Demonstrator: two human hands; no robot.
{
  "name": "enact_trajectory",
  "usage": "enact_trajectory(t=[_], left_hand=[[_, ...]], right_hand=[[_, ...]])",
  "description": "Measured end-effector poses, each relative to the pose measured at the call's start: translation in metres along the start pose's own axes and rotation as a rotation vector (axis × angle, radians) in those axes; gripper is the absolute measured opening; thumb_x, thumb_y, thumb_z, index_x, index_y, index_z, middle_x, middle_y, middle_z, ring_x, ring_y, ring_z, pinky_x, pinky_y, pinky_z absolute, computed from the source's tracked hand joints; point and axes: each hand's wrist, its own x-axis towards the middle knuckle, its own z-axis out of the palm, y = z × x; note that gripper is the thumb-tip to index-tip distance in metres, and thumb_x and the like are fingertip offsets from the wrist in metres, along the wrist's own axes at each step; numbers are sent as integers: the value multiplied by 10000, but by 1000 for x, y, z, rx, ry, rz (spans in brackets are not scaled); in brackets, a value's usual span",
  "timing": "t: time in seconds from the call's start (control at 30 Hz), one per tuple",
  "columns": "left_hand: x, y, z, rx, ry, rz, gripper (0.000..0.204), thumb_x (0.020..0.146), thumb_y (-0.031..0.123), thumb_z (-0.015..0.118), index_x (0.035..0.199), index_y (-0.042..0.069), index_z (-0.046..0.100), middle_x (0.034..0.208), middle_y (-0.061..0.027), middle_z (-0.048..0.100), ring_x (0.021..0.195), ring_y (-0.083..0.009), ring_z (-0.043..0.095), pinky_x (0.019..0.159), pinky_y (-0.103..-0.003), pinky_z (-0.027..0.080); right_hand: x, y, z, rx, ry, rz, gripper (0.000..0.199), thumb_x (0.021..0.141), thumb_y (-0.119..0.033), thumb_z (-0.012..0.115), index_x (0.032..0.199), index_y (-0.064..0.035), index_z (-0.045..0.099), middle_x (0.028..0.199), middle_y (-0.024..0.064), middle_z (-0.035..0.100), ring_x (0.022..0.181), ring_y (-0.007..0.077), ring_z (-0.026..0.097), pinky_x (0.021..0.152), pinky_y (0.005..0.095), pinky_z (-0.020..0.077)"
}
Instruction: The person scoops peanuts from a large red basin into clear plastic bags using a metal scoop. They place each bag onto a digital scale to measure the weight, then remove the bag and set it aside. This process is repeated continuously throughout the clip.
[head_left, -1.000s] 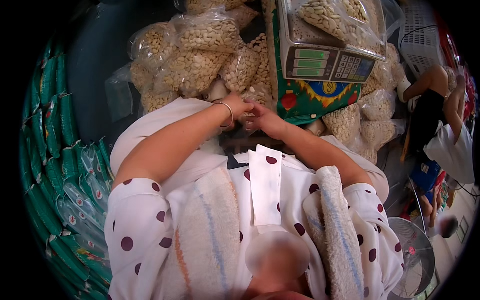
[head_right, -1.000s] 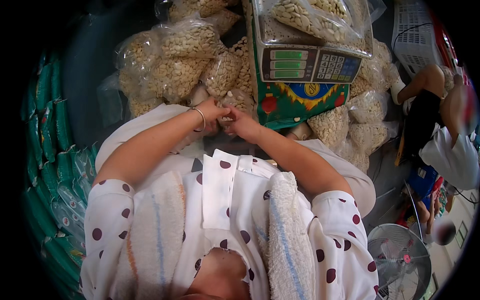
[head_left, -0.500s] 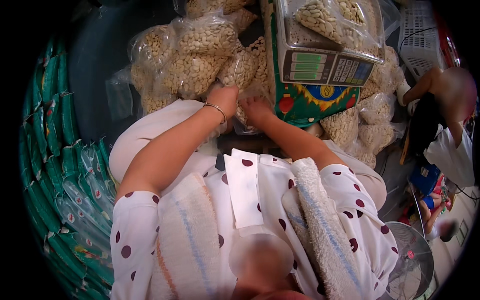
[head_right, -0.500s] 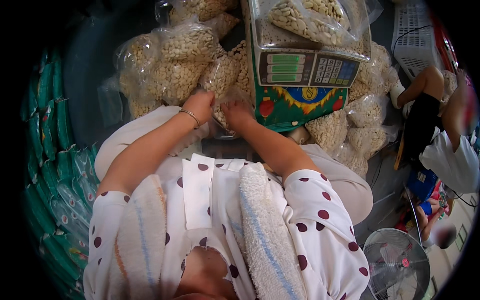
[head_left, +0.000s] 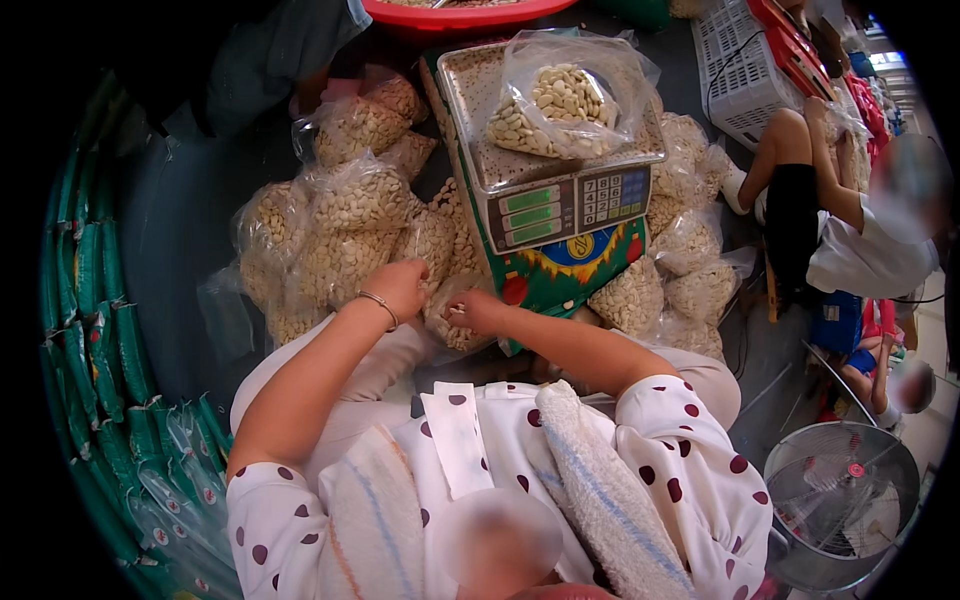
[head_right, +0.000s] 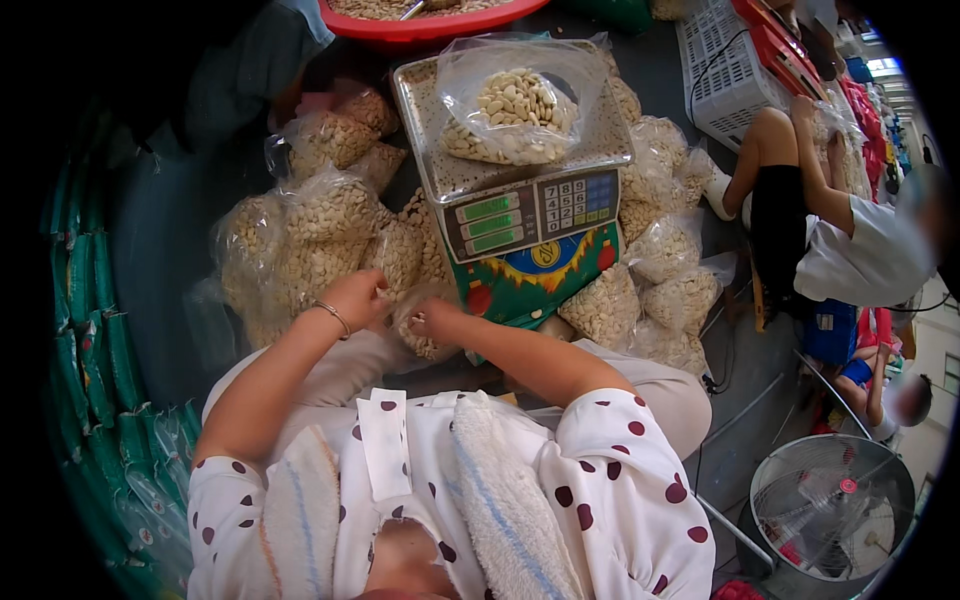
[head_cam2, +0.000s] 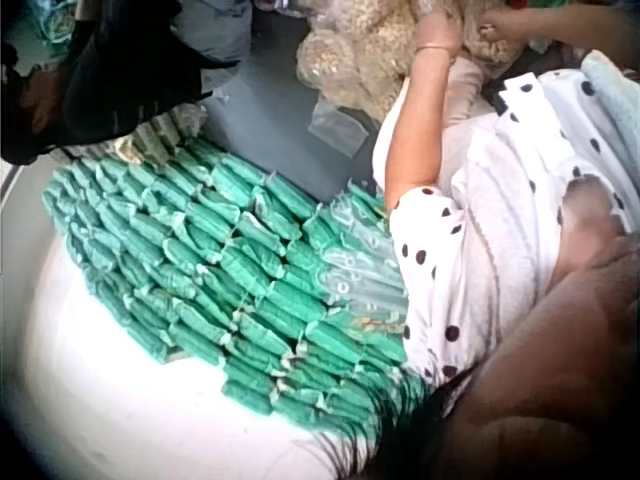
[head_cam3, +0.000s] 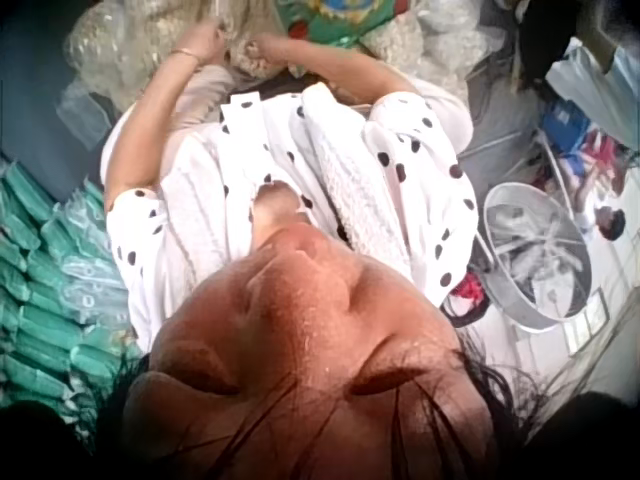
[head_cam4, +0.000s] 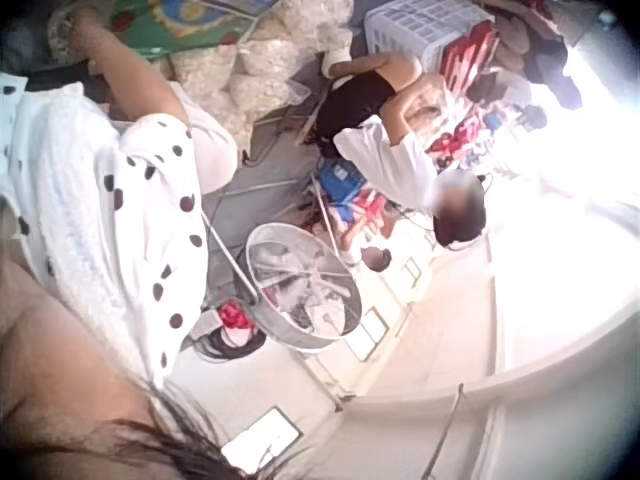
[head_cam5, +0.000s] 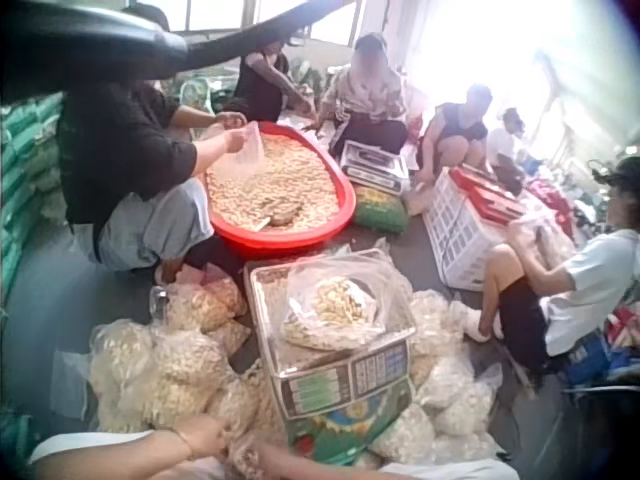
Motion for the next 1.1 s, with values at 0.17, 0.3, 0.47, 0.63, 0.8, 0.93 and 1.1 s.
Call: enact_trajectory(t=[0.17, 0.3, 0.47, 0.63, 0.8, 0.93, 1.1], left_hand=[[-32, 43, -79, -125, 113, 106, 240, 775, 185, 647, 975, 58, 612, 866, -129, 646, 817, -294, 627, 746, -383, 496], [-39, 46, -94, -185, 130, 130, 250, 775, 200, 650, 979, 61, 603, 867, -122, 645, 821, -296, 624, 740, -388, 492], [-30, 50, -74, -31, 51, 145, 294, 781, 185, 659, 1038, 54, 603, 871, -121, 652, 810, -270, 632, 738, -360, 501], [-24, 46, -58, 115, -8, 205, 326, 774, 235, 672, 1050, 74, 606, 966, -140, 639, 914, -310, 616, 801, -390, 492], [-29, 35, -68, 137, 8, 258, 354, 774, 212, 686, 1080, 62, 592, 984, -140, 635, 924, -305, 611, 817, -379, 484], [-28, 43, -82, 103, -7, 293, 366, 773, 186, 687, 1098, 54, 584, 989, -144, 633, 923, -304, 609, 817, -379, 482], [-34, 53, -97, 88, -34, 297, 379, 782, 174, 679, 1124, 49, 574, 1008, -146, 626, 942, -309, 598, 827, -381, 474]], right_hand=[[-69, -76, -72, 781, -197, 197, 162, 838, -137, 636, 985, -73, 613, 814, 31, 604, 527, 66, 478, 394, 198, 336], [-112, -148, -162, 742, 12, -38, 197, 828, -157, 632, 999, -66, 604, 765, 6, 604, 510, 45, 483, 390, 183, 350], [-118, -223, -270, 100, 458, -249, 301, 835, -225, 669, 1089, -74, 611, 849, 50, 633, 577, 75, 551, 421, 196, 419], [-89, -222, -294, -895, 799, -295, 480, 837, -310, 679, 1233, -80, 533, 1167, 159, 577, 853, 214, 658, 601, 307, 543], [-139, -248, -214, -710, 756, -555, 260, 842, -203, 600, 1048, -46, 628, 948, 160, 654, 878, 326, 634, 795, 395, 499], [-103, -175, -126, -583, -56, -167, 190, 816, -107, 547, 939, -22, 663, 879, 158, 658, 841, 334, 627, 774, 382, 496], [-7, -55, -9, -974, -396, -114, 167, 766, -121, 590, 857, -59, 716, 864, 147, 684, 803, 290, 660, 688, 398, 516]])
